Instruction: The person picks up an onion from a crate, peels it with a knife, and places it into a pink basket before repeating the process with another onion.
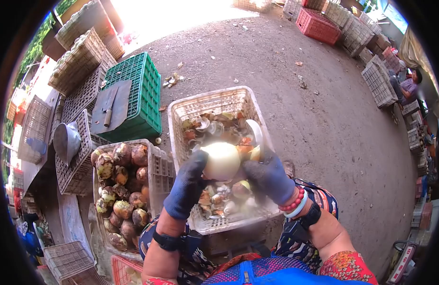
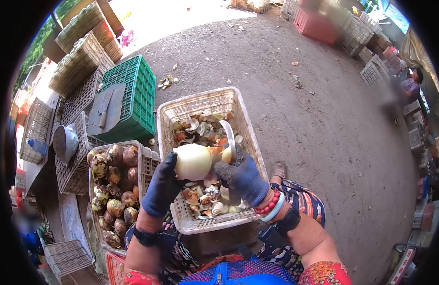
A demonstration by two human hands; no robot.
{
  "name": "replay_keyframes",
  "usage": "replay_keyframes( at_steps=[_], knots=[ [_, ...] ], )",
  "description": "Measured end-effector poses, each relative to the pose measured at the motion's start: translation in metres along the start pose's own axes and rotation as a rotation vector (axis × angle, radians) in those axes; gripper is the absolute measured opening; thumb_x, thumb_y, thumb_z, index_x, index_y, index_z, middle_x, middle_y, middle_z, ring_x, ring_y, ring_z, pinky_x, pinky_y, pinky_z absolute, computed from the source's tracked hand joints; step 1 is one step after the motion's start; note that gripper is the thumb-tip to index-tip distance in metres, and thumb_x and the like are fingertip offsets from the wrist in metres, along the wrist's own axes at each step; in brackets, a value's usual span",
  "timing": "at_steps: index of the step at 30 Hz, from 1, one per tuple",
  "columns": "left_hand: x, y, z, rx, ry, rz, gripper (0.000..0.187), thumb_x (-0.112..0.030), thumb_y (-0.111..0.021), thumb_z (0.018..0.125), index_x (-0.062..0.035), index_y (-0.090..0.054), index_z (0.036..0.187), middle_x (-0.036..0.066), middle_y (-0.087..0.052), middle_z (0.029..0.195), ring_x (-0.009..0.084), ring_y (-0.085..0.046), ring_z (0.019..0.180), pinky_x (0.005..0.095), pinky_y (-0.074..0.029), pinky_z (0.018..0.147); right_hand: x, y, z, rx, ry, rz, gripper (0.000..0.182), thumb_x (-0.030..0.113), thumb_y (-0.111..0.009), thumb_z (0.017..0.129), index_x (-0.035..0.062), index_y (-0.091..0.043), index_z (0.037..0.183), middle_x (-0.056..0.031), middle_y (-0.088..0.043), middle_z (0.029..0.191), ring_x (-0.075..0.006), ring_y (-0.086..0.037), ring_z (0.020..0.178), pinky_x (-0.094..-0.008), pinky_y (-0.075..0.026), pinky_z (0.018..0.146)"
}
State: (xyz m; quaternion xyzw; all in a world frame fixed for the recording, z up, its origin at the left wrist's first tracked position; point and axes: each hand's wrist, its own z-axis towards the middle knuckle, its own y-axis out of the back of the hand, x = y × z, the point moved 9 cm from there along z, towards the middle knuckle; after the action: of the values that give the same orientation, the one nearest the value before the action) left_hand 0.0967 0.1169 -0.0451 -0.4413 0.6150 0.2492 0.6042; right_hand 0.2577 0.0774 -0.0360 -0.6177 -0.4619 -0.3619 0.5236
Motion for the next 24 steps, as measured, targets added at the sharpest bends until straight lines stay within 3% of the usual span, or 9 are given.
replay_keyframes(
  at_steps=[2,10,12,15,17,18,21,23,24],
  knots=[
    [0.0,0.01,0.001,-0.008,0.04,-0.029,0.056,-0.04,-0.053,0.1,-0.0008,-0.045,0.139,0.015,-0.058,0.132,0.0269,-0.061,0.117,0.0416,-0.054,0.097,0.022,0.001,-0.003,-0.024,0.018,-0.161,0.029,0.011,-0.068,0.088,0.0019,-0.061,0.116,-0.0028,-0.067,0.091,-0.0104,-0.063,0.084,-0.0268,-0.053,0.075],
    [0.022,0.005,-0.007,-0.01,0.045,-0.206,0.051,-0.036,-0.06,0.095,-0.0058,-0.05,0.135,0.013,-0.059,0.129,0.0266,-0.06,0.116,0.0417,-0.05,0.099,0.005,-0.017,-0.007,0.161,-0.235,0.165,0.039,0.011,-0.07,0.084,0.0035,-0.06,0.12,-0.0051,-0.067,0.092,-0.0132,-0.065,0.077,-0.027,-0.053,0.068],
    [0.023,-0.002,-0.011,0.021,0.084,-0.51,0.055,-0.04,-0.062,0.093,-0.0073,-0.05,0.135,0.013,-0.058,0.131,0.0289,-0.058,0.119,0.046,-0.048,0.1,0.015,-0.009,-0.006,0.158,-0.04,-0.318,0.038,0.014,-0.069,0.084,0.0032,-0.06,0.119,-0.0057,-0.067,0.092,-0.013,-0.065,0.075,-0.0264,-0.053,0.066],
    [0.013,-0.003,-0.012,-0.032,0.053,-0.663,0.063,-0.049,-0.063,0.089,-0.0089,-0.05,0.136,0.013,-0.056,0.134,0.0323,-0.054,0.125,0.0531,-0.044,0.105,0.013,0.009,-0.004,0.108,0.015,-0.317,0.035,0.019,-0.068,0.085,0.0039,-0.062,0.116,-0.0064,-0.068,0.092,-0.0128,-0.066,0.074,-0.0245,-0.053,0.063],
    [0.006,0.003,-0.013,-0.051,-0.025,-0.548,0.063,-0.049,-0.063,0.089,-0.009,-0.051,0.135,0.013,-0.055,0.135,0.0325,-0.053,0.126,0.0527,-0.043,0.106,-0.012,0.012,-0.001,0.072,-0.362,0.46,0.034,0.02,-0.069,0.086,0.0047,-0.063,0.116,-0.0067,-0.068,0.092,-0.0126,-0.065,0.074,-0.0242,-0.053,0.062],
    [0.006,0.007,-0.013,-0.051,0.031,-0.653,0.061,-0.05,-0.061,0.091,-0.0094,-0.051,0.135,0.014,-0.056,0.134,0.032,-0.053,0.127,0.0522,-0.043,0.106,-0.009,0.014,0.006,0.076,-0.358,0.295,0.038,0.026,-0.072,0.088,0.0019,-0.062,0.116,-0.0085,-0.069,0.091,-0.0152,-0.067,0.076,-0.0266,-0.054,0.065],
    [-0.009,-0.001,-0.008,-0.057,0.019,-0.712,0.054,-0.046,-0.059,0.095,-0.0099,-0.051,0.135,0.013,-0.056,0.134,0.0298,-0.055,0.124,0.0477,-0.046,0.105,0.018,0.029,0.013,-0.214,0.171,-0.594,0.045,0.032,-0.075,0.088,0.0002,-0.061,0.117,-0.01,-0.068,0.09,-0.0192,-0.069,0.079,-0.0311,-0.055,0.069],
    [0.022,0.018,-0.003,-0.162,-0.088,-0.37,0.047,-0.042,-0.058,0.098,-0.0101,-0.052,0.132,0.012,-0.058,0.13,0.0269,-0.059,0.119,0.0432,-0.048,0.101,0.031,0.016,0.004,-0.189,0.339,-0.777,0.049,0.032,-0.078,0.086,0.001,-0.06,0.119,-0.014,-0.068,0.094,-0.0245,-0.069,0.086,-0.0364,-0.055,0.077],
    [0.027,0.021,-0.005,-0.209,-0.121,-0.239,0.044,-0.041,-0.058,0.099,-0.0101,-0.052,0.13,0.011,-0.059,0.127,0.0256,-0.06,0.116,0.0414,-0.049,0.1,0.032,0.003,0.002,-0.149,0.214,-0.658,0.048,0.03,-0.078,0.086,0.0017,-0.06,0.12,-0.0151,-0.068,0.095,-0.0254,-0.068,0.089,-0.0374,-0.055,0.078]
  ],
)
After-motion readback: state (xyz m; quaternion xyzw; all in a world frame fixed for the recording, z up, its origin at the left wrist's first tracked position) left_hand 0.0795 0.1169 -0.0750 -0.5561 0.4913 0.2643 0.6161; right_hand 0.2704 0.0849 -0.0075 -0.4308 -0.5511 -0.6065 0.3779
